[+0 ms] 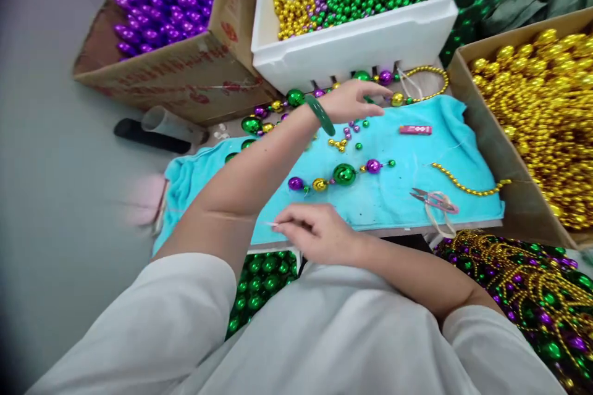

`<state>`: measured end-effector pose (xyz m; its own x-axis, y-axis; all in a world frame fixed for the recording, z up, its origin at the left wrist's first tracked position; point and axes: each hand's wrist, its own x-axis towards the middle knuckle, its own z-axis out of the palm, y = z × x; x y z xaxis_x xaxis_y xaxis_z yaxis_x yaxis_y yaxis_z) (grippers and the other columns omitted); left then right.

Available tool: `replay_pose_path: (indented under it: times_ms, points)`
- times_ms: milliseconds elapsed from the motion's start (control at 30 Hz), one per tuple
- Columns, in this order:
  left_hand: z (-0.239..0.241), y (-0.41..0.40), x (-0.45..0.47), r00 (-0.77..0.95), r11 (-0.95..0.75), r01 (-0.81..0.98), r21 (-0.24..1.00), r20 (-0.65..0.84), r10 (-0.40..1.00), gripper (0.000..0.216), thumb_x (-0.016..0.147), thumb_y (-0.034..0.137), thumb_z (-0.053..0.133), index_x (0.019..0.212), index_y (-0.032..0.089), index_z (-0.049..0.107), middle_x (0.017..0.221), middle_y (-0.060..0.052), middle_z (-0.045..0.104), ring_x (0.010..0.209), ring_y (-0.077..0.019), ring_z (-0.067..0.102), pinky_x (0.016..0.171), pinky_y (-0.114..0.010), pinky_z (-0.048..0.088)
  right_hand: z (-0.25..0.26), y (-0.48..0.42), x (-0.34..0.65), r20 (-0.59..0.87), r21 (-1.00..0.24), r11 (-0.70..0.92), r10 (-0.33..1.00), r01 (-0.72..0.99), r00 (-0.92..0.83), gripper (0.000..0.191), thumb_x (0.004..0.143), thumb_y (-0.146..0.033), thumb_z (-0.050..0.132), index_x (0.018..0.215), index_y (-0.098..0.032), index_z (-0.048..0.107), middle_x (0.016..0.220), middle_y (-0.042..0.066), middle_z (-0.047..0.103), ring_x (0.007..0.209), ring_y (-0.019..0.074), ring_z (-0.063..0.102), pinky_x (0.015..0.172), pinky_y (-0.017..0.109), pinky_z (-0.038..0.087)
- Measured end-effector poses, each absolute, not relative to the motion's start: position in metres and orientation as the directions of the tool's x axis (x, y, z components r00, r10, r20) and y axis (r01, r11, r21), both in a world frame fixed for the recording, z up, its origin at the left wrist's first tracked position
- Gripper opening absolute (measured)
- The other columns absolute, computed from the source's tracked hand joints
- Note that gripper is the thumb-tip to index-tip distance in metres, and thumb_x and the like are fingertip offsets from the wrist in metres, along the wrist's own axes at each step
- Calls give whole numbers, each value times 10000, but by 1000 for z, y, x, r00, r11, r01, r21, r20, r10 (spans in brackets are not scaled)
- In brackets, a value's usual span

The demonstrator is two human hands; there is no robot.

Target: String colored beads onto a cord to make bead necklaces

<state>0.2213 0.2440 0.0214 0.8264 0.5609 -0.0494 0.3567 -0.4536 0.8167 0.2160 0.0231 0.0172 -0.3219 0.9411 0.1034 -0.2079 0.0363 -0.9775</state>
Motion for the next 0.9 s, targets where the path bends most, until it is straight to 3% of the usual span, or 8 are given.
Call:
replay_pose_path:
  times_ms: [67,167,233,567,700,833,900]
  points:
    - [23,259,184,740,-471,521,712,-102,665,360,698,140,650,1055,130,686,1073,-58,646,1114,-242,543,966,-352,421,9,26,236,55,-980,16,979,-198,-195,140,838,-298,554,817,-188,639,717,9,599,613,107,506,558,246,398]
    - [19,263,133,619,-429,677,598,-148,771,330,713,158,634,1037,131,694,1065,-53,655,1096,-235,558,979,-341,404,-5,38,271,-34,-967,1,991,-253,133,118,822,-307,594,834,-197,633,618,-17,515,479,78,394,430,225,271]
    - [10,257,109,572,-404,721,563,-155,806,333,732,180,624,1055,136,689,1077,-58,663,1064,-217,576,968,-325,408,-11,44,290,-45,-965,11,978,-262,203,107,811,-298,612,827,-194,632,577,-25,470,444,70,342,403,225,196]
    - [-53,235,100,597,-496,759,423,-147,789,375,816,233,564,1183,181,623,1129,-85,650,1059,-198,586,964,-314,419,-1,37,297,-10,-979,33,979,-203,205,130,821,-321,615,847,-194,627,538,-28,433,434,77,331,402,230,195]
    - [-63,228,110,584,-491,789,369,-204,786,295,790,177,567,1063,170,676,1103,-103,643,1043,-219,598,934,-322,440,-6,36,289,-50,-975,-13,985,-220,166,141,817,-322,629,843,-184,635,538,-28,449,446,79,353,407,225,208]
    - [-63,217,108,545,-466,794,391,-115,831,283,814,121,499,1047,136,660,1099,-124,640,1044,-212,597,937,-338,448,-16,35,289,-83,-975,-41,979,-217,185,145,824,-312,629,893,-186,652,541,-38,429,462,78,352,414,222,209]
    - [-58,208,100,449,-353,750,559,-38,893,270,824,150,519,1067,134,635,1091,-116,650,1020,-192,600,929,-335,459,-21,35,288,-90,-984,-56,975,-172,202,168,822,-315,630,929,-188,659,561,-33,448,483,82,380,424,222,237]
